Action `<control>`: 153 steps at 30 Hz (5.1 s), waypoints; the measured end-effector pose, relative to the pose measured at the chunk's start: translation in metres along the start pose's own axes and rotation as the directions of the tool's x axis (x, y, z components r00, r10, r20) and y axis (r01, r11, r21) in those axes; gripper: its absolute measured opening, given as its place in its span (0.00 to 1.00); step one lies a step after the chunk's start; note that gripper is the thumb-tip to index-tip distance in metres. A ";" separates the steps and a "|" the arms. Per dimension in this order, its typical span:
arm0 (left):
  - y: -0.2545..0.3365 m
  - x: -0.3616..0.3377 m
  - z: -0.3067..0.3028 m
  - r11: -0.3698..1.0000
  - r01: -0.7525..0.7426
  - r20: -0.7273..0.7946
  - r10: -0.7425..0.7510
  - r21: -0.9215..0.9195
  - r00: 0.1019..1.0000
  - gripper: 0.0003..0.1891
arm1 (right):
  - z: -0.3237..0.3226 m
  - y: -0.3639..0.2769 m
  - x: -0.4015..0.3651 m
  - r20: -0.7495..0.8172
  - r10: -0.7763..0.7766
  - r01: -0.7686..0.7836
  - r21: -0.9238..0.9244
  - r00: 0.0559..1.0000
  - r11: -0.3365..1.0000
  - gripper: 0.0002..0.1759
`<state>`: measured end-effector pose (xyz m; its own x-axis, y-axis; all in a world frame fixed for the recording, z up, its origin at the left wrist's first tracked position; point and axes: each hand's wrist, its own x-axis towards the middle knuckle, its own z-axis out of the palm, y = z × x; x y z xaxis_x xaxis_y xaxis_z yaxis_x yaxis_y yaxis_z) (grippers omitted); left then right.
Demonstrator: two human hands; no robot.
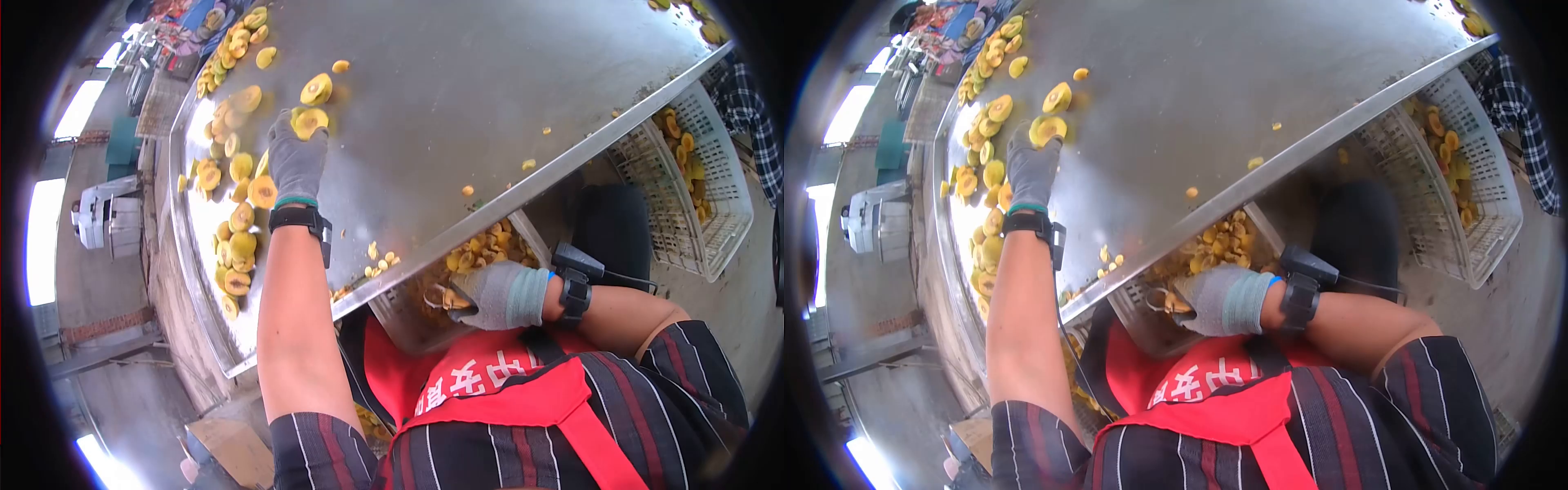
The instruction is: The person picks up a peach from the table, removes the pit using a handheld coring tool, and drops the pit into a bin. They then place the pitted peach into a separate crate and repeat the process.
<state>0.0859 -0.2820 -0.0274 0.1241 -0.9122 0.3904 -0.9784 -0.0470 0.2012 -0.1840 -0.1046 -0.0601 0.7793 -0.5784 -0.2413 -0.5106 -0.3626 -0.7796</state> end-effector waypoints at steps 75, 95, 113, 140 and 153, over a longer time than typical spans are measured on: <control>0.097 -0.249 -0.118 -0.255 0.429 0.470 -0.128 -0.867 0.873 0.14 | -0.002 -0.069 -0.028 0.478 -0.193 -0.341 0.807 0.857 0.482 0.13; -0.004 -0.302 -0.178 0.331 0.360 0.136 -0.544 -0.872 0.828 0.10 | -0.008 -0.038 -0.023 0.200 0.109 -0.061 -0.232 0.974 0.971 0.20; -0.408 -0.228 -0.174 0.936 0.316 0.075 -0.330 0.157 0.941 0.33 | -0.207 0.031 0.266 -0.440 0.133 0.039 0.361 0.888 0.932 0.24; -0.305 -0.049 -0.072 0.766 0.411 0.520 -0.118 -0.494 0.846 0.42 | -0.077 -0.087 0.466 0.192 -0.355 0.324 0.177 0.915 0.929 0.25; -0.174 -0.102 -0.115 0.910 0.401 0.526 -0.289 -0.108 0.799 0.33 | -0.062 -0.082 0.294 0.117 -0.241 0.252 -0.093 0.963 0.963 0.30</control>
<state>0.2624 -0.1344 0.0008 0.2953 -0.9300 -0.2190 -0.8226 -0.3640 0.4367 0.0642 -0.2907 -0.0313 0.9164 -0.3841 -0.1126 -0.3292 -0.5630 -0.7580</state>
